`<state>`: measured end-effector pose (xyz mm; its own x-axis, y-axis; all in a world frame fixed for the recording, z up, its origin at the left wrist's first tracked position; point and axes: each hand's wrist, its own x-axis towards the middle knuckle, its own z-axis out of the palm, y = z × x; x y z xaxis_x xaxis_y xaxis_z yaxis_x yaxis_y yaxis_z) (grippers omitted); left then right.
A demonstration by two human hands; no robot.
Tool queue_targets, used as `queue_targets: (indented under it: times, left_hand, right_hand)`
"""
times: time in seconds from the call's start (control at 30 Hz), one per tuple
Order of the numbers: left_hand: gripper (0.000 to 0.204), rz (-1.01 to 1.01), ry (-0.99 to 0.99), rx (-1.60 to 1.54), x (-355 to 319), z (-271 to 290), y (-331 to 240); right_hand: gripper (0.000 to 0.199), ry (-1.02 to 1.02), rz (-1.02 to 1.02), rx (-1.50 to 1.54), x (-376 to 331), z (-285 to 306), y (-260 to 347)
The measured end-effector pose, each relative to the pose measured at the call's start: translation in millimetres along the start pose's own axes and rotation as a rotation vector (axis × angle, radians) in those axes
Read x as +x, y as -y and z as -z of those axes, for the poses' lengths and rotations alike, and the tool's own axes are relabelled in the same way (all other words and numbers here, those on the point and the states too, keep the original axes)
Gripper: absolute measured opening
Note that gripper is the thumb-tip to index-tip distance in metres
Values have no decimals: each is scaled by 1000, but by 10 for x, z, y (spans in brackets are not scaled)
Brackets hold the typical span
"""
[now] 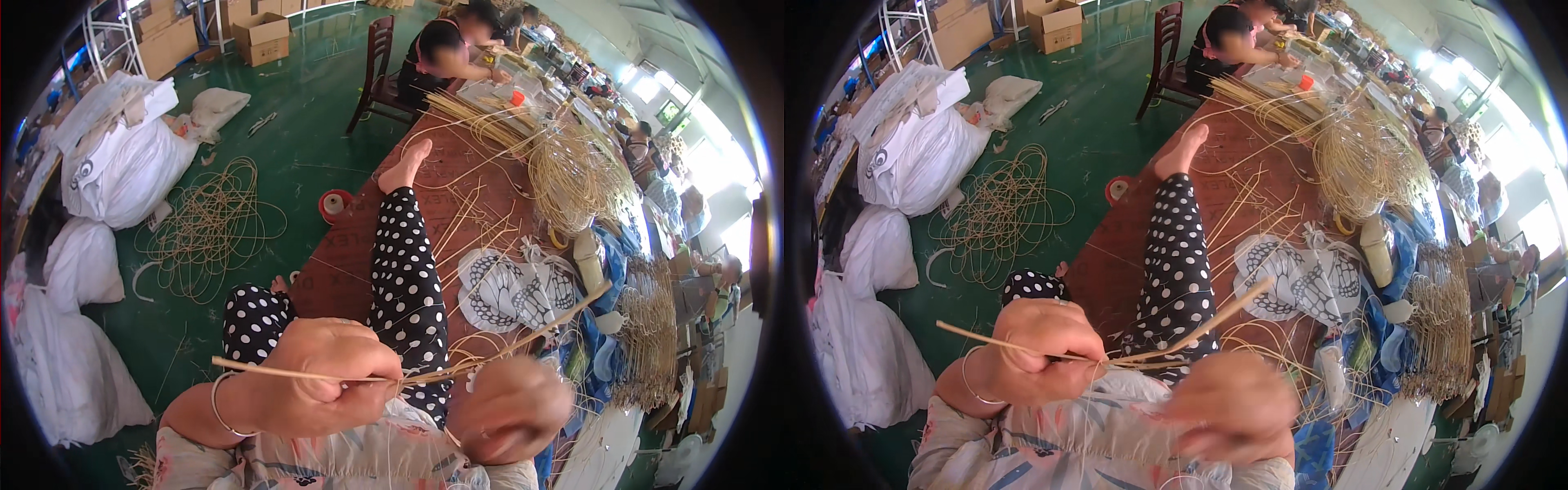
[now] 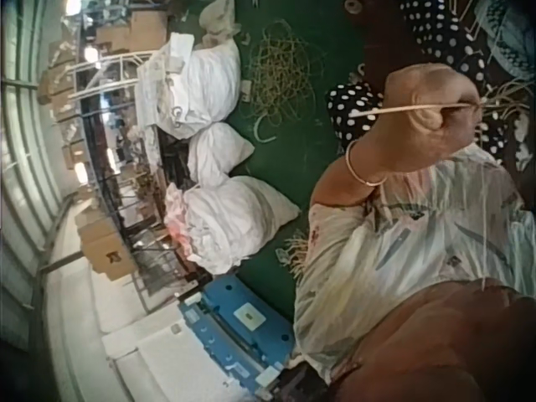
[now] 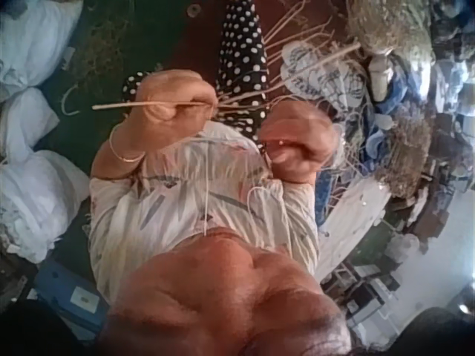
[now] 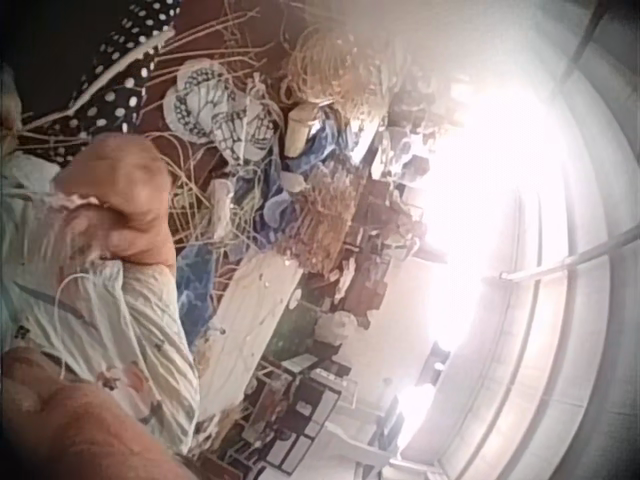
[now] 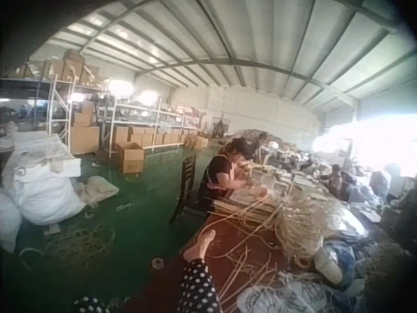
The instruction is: The person sits at a table in a workshop and weaves thin bamboo strips together by hand. They manipulate the strips to form a pattern, occasionally picking up new pieces from a pile on the table.
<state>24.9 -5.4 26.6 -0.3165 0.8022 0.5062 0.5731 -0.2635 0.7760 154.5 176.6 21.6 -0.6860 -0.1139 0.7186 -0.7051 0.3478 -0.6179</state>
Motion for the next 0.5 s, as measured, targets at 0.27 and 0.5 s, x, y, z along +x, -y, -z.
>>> queue_targets:
  times: [0.27,0.5]
  left_hand:
    - [8,227,138,-313,27,-33,28]
    - [8,283,160,-361,36,-72,79]
  right_hand:
    - [21,28,-365,395,177,-48,-313]
    - [11,25,-186,519,156,-158,-568]
